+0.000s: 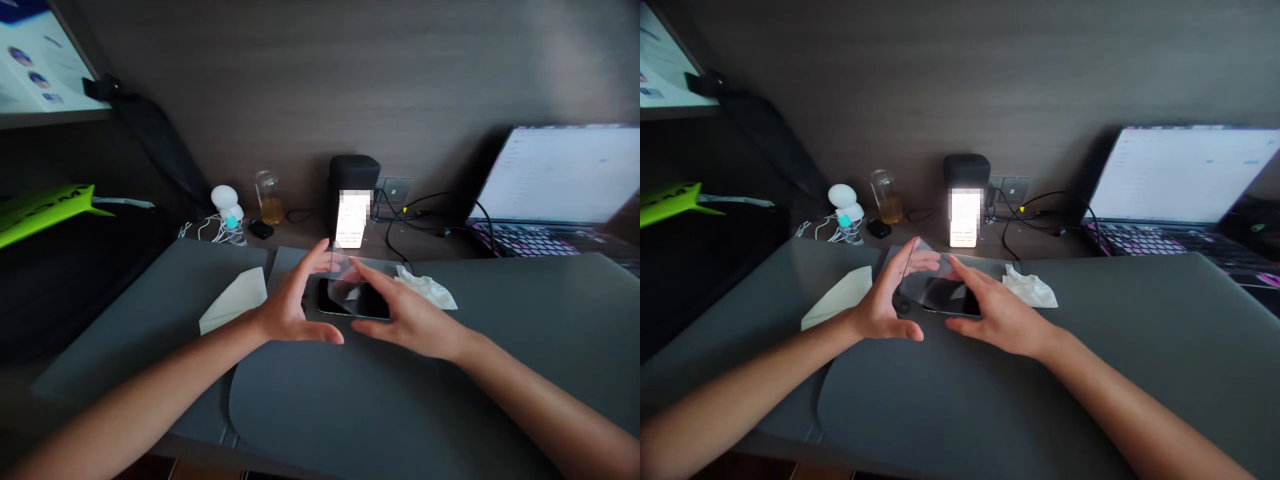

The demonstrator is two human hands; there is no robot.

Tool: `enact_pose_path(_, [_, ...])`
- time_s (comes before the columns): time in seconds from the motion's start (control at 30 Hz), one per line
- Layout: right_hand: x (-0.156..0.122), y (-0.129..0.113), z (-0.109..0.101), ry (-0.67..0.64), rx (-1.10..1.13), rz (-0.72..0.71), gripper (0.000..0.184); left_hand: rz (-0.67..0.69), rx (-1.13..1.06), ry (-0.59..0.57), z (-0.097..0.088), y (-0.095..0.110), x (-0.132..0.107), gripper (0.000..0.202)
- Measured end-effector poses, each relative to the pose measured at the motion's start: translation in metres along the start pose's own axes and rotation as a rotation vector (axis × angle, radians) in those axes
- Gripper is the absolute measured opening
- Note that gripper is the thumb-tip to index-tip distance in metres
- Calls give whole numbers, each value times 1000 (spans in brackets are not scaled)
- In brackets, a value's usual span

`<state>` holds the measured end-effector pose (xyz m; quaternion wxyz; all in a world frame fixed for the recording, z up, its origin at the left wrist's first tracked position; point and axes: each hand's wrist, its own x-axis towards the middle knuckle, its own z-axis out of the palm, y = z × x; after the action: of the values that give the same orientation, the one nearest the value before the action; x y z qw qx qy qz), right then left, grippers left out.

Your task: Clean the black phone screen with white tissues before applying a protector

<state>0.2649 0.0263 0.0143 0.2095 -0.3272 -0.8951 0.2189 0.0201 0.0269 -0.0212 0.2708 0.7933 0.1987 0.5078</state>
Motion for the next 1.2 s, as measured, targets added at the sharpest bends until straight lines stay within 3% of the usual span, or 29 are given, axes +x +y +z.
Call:
enact_pose_path(0.1, [-17,28,-19,11,-203,74,87,-21,192,-59,-11,-6,3,120])
enact_pose_path(0.17, [-27,47,-25,-6,-278,68,86,-64,315,-166,-19,-10,5,119])
enact_pose_path(0.33, [-34,72,-23,-120,-273,60,85,-232,478,-299,-28,-20,7,110])
enact_pose_path(0.47, [-31,75,-22,-138,-220,59,84,-329,528,-389,-30,-24,5,90])
enact_pose_path(0.77, [-28,75,-20,-149,-186,12,81,-330,533,-484,-29,-20,7,83])
enact_pose_path(0.9, [-24,72,-18,-154,-199,-11,79,-342,538,-488,-29,-21,7,72])
enact_pose_path(1.2, [-20,68,-14,-148,-192,-28,76,-344,556,-479,-30,-22,7,68])
